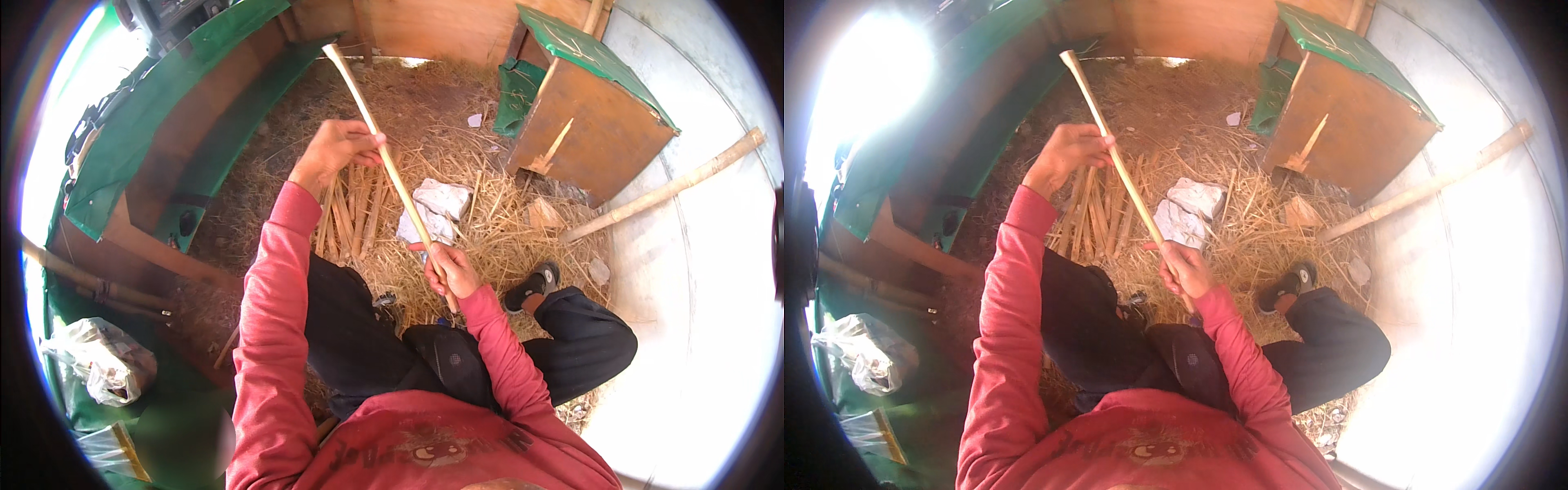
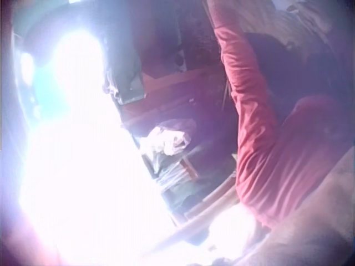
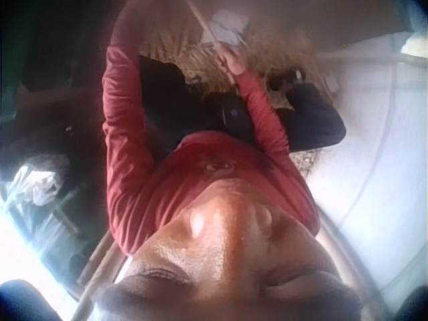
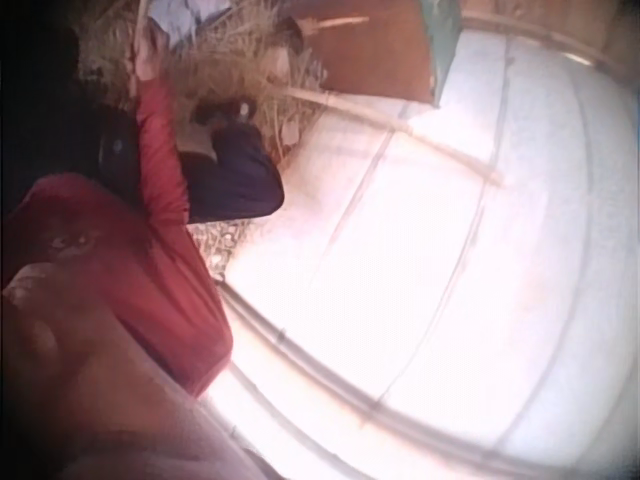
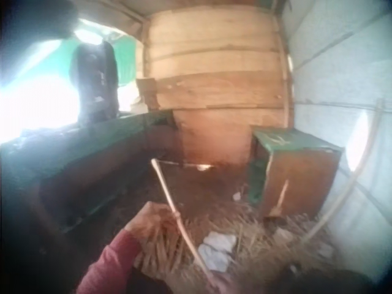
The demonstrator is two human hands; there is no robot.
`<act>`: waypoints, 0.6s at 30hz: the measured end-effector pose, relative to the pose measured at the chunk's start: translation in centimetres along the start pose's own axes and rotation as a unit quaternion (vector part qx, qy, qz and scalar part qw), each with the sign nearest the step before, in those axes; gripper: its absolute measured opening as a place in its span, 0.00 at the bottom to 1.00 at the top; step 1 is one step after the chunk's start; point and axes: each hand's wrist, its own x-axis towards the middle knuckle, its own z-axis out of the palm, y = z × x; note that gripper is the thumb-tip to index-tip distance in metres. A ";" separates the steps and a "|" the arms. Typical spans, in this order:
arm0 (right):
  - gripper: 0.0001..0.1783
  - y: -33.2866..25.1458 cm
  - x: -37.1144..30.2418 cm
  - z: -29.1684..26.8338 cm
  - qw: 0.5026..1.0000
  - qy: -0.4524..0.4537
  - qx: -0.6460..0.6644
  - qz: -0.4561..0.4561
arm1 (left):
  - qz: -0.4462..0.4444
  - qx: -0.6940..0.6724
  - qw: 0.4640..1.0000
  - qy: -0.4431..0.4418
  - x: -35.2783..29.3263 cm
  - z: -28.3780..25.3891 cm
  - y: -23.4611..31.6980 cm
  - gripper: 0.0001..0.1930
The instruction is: The person sits on the ground and uses a knife to shave thin strips from a piece of bamboo. They hold the bamboo in their left hand and carefully scrape the surface with the knife in their right hand, creating fine shavings that fall onto the straw-covered floor.
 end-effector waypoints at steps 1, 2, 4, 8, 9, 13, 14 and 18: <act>0.19 0.5 -0.2 -0.5 0.998 0.027 -0.053 -0.017 | 0.006 0.046 0.998 0.052 0.3 0.0 0.1 0.13; 0.19 1.4 -0.3 -1.4 0.992 0.054 -0.105 -0.033 | -0.008 0.070 0.995 0.071 0.4 -0.4 0.3 0.15; 0.18 3.0 -0.2 -2.6 0.968 0.118 -0.204 -0.084 | -0.006 0.054 0.995 0.088 1.2 -1.1 -0.5 0.14; 0.15 4.0 -0.1 -2.1 0.905 0.232 -0.296 -0.200 | 0.025 0.012 0.999 0.034 1.6 -1.8 -1.9 0.15; 0.14 4.1 0.0 -2.3 0.889 0.240 -0.316 -0.230 | 0.028 0.006 0.999 0.029 1.3 -1.3 -1.3 0.15; 0.13 5.4 0.4 -3.1 0.901 0.234 -0.285 -0.230 | 0.071 -0.029 0.997 -0.019 1.7 -0.6 -1.7 0.18; 0.13 5.6 0.4 -3.3 0.903 0.232 -0.285 -0.224 | 0.067 -0.013 0.998 -0.004 1.8 -0.7 -1.8 0.18; 0.15 5.0 -0.1 -2.9 0.922 0.205 -0.277 -0.176 | 0.037 0.051 0.996 0.067 2.1 -1.4 -2.0 0.16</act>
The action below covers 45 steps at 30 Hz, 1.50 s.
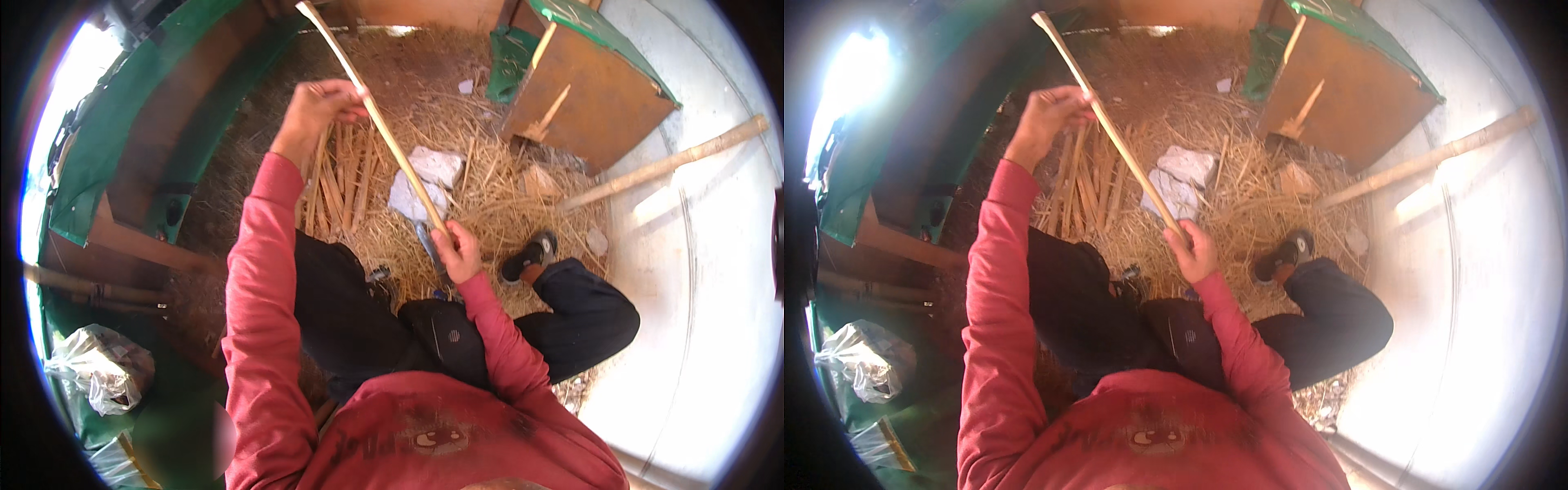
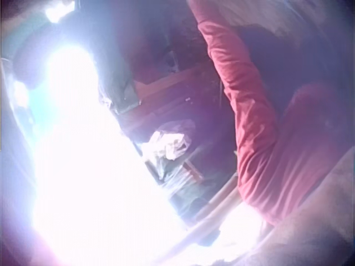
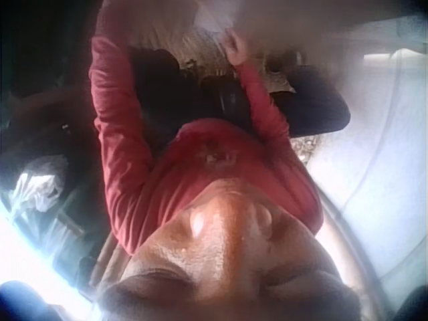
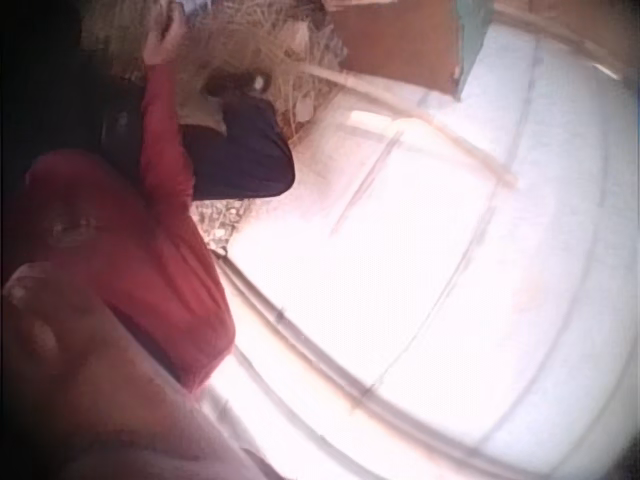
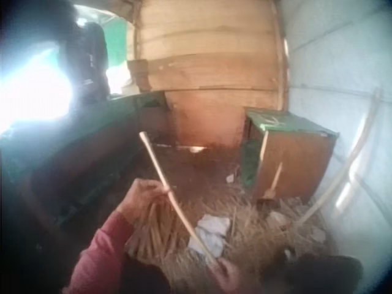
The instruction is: The person sits on the ground and uses a knife to shave thin strips from a piece of bamboo. They hold the bamboo in their left hand and carefully scrape the surface with the knife in their right hand, creating fine shavings that fall onto the straw-covered floor.
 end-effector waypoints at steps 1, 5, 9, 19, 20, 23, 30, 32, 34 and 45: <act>0.15 0.3 -0.2 -0.6 1.000 -0.010 0.001 0.019 | -0.011 0.013 1.000 0.014 0.0 0.2 0.2 0.16; 0.14 3.5 -0.4 -2.1 0.987 0.067 0.070 0.124 | 0.016 0.055 0.991 0.118 0.5 -2.2 0.0 0.16; 0.19 7.0 -0.9 -5.3 0.937 0.194 -0.244 0.160 | -0.013 0.102 0.993 0.049 -0.5 -6.9 -1.4 0.17; 0.26 13.1 0.6 -11.8 0.845 0.292 -0.433 0.117 | -0.159 0.103 0.982 0.017 -1.6 -12.4 -17.7 0.19; 0.25 13.9 0.8 -11.7 0.864 0.292 -0.388 0.135 | -0.139 0.093 0.986 -0.010 -2.6 -13.5 -22.9 0.19; 0.19 14.8 -0.3 -11.7 0.921 0.274 -0.246 0.129 | -0.210 0.043 0.975 -0.057 -4.5 -7.4 -32.3 0.17; 0.22 11.6 0.5 -8.4 0.911 0.211 -0.227 0.271 | -0.241 0.380 0.893 0.015 -6.7 4.9 -42.4 0.26; 0.24 12.6 0.2 -7.8 0.914 0.185 -0.244 0.266 | -0.245 0.439 0.864 0.019 -7.5 5.7 -43.8 0.29; 0.24 13.6 -0.1 -7.7 0.918 0.156 -0.244 0.271 | -0.227 0.488 0.843 0.018 -8.4 6.2 -45.1 0.31; 0.20 14.8 -0.8 -7.4 0.910 0.052 -0.281 0.300 | -0.265 0.411 0.871 0.039 -7.1 5.6 -46.6 0.16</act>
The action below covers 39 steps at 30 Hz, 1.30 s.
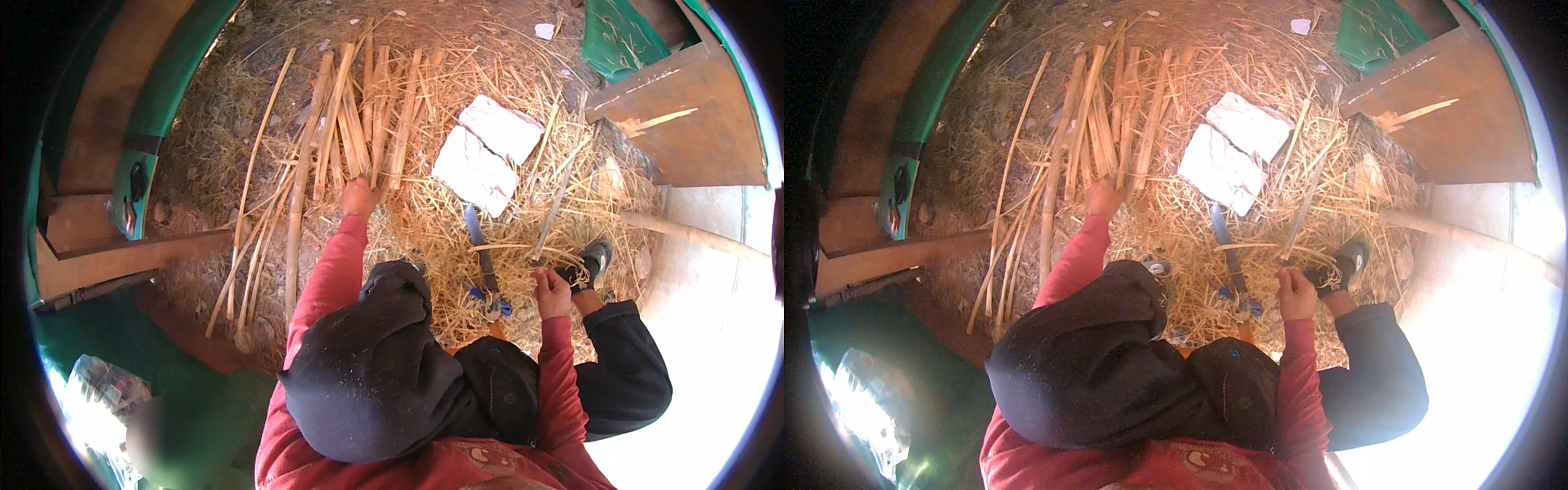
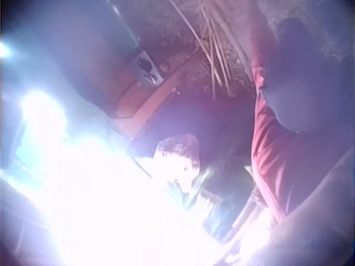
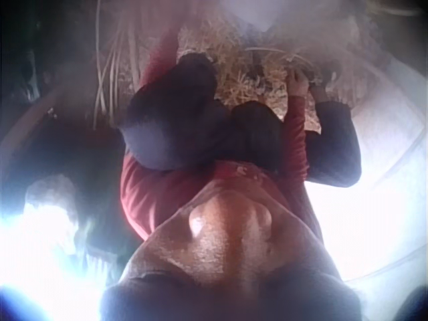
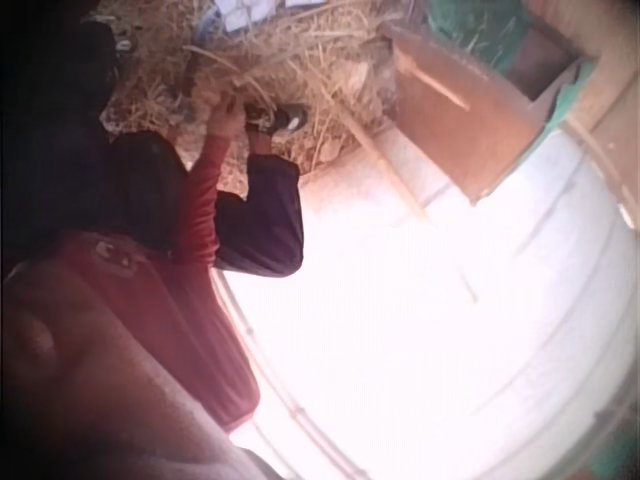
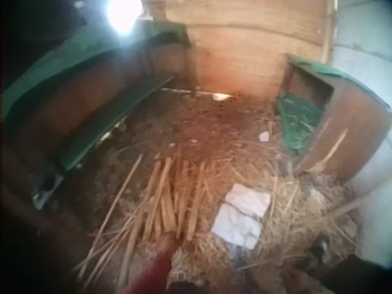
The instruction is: The person sits on the ground and uses a knife to shave thin strips from a piece of bamboo. They hold the bamboo in their left hand and carefully scrape the surface with the knife in their right hand, creating fine shavings that fall onto the straw-covered floor.
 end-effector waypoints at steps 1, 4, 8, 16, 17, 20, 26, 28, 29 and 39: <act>0.19 0.1 0.0 0.1 1.000 -0.003 0.001 0.001 | 0.002 -0.012 1.000 -0.001 -0.1 -0.6 0.2 0.16; 0.18 -0.4 -0.1 0.3 1.000 -0.021 0.004 0.000 | -0.008 -0.121 0.992 0.021 -0.3 -1.0 -0.9 0.17; 0.17 -0.7 -0.3 0.4 0.999 -0.031 0.021 0.004 | -0.103 -0.464 0.873 -0.106 -1.0 -1.6 -2.4 0.16; 0.17 -0.6 -0.8 0.7 0.998 -0.066 0.017 -0.002 | -0.157 -0.381 0.892 -0.183 -4.4 -4.3 -1.9 0.31; 0.17 -0.6 -1.0 0.6 0.998 -0.066 0.016 0.003 | -0.184 -0.390 0.867 -0.250 -4.1 -4.8 -1.2 0.30; 0.18 -1.0 -0.6 1.0 0.996 -0.083 -0.004 0.007 | -0.085 -0.236 0.956 -0.149 -2.0 -0.2 -4.3 0.30; 0.18 -1.2 -1.3 0.2 0.997 -0.066 -0.015 0.029 | -0.087 0.159 0.932 0.314 0.6 -2.4 -4.1 0.25; 0.18 -1.3 -1.1 0.4 0.997 -0.078 -0.018 0.022 | -0.145 0.104 0.978 0.107 1.5 -1.3 -8.8 0.25; 0.18 -1.2 -1.0 0.5 0.996 -0.084 -0.026 0.016 | -0.169 0.075 0.983 0.001 2.0 -0.8 -10.9 0.25; 0.18 -0.3 -0.9 1.0 0.994 -0.093 -0.057 0.029 | -0.146 -0.018 0.989 0.021 2.4 3.3 -17.5 0.18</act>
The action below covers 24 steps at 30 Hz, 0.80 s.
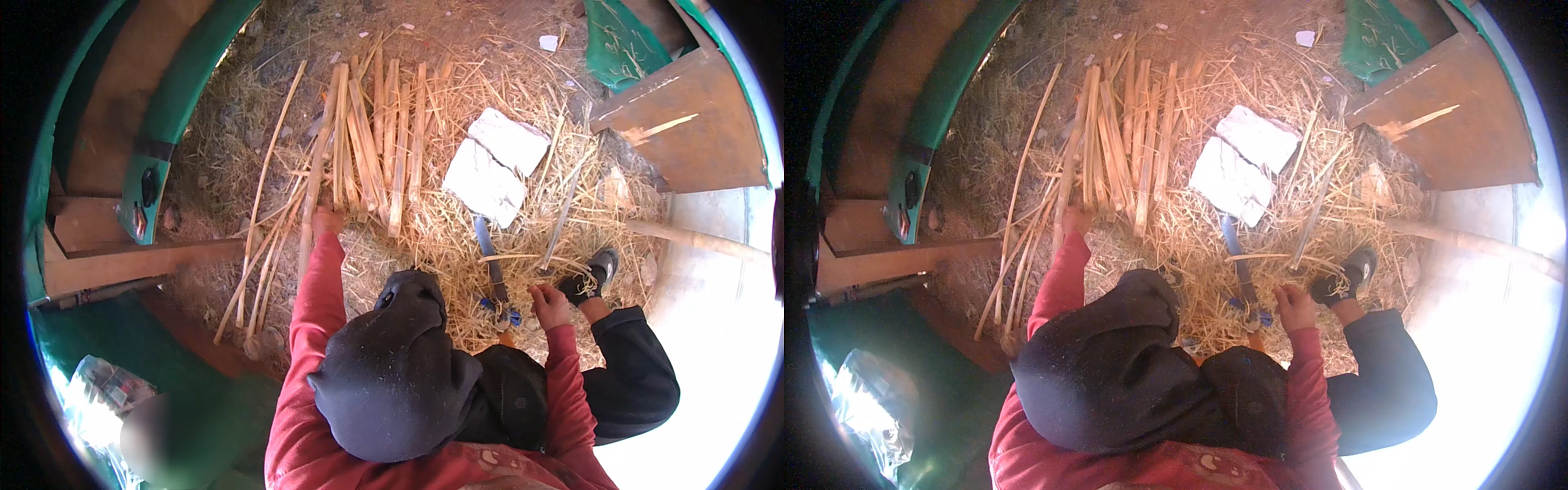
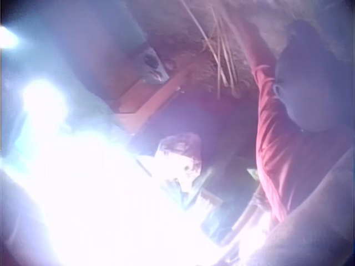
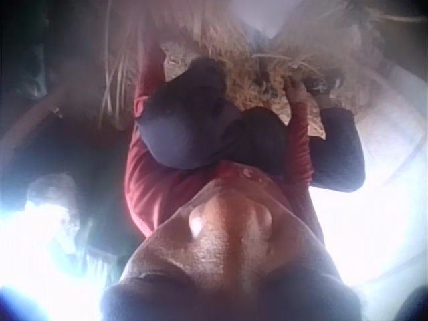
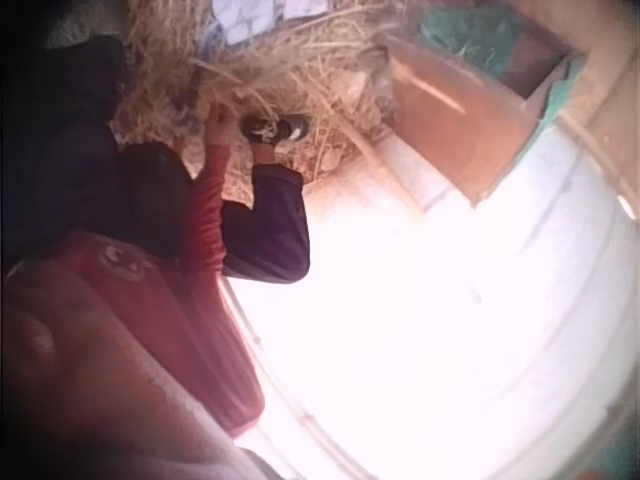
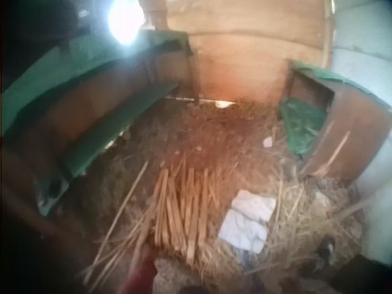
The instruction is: The person sits on the ground and uses a knife to shave thin strips from a piece of bamboo. They hold the bamboo in their left hand and carefully scrape the surface with the knife in their right hand, creating fine shavings that fall onto the straw-covered floor.
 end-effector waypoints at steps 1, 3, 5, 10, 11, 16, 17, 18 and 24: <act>0.18 0.3 0.0 0.0 1.000 0.004 0.001 -0.004 | -0.001 -0.010 1.000 -0.004 -0.3 -0.1 0.5 0.18; 0.19 1.1 0.1 0.0 1.000 0.014 0.002 -0.009 | -0.023 -0.090 0.996 -0.007 -1.3 -1.0 2.5 0.16; 0.19 1.2 0.0 -0.2 1.000 0.014 0.007 -0.006 | 0.001 -0.312 0.950 -0.029 -3.1 -3.4 3.5 0.14; 0.22 -1.8 0.5 0.1 0.999 -0.019 -0.026 -0.040 | 0.007 -0.496 0.867 -0.051 -12.8 -13.1 10.6 0.10; 0.23 -3.0 0.9 0.5 0.997 -0.032 -0.024 -0.069 | 0.017 -0.519 0.852 -0.064 -14.6 -14.4 11.4 0.11; 0.32 -14.5 1.0 2.4 0.957 -0.121 0.076 -0.254 | 0.033 -0.592 0.795 -0.129 -19.3 -15.3 12.4 0.16; 0.33 -17.3 0.5 2.7 0.951 -0.126 0.106 -0.261 | 0.070 -0.572 0.806 -0.136 -19.7 -15.3 13.0 0.17; 0.34 -20.0 -0.2 3.0 0.944 -0.138 0.134 -0.269 | 0.060 -0.577 0.800 -0.156 -20.4 -15.3 13.4 0.16; 0.25 -26.0 -0.6 4.9 0.865 -0.072 0.344 -0.358 | 0.014 -0.571 0.780 -0.255 -23.7 -16.1 16.4 0.14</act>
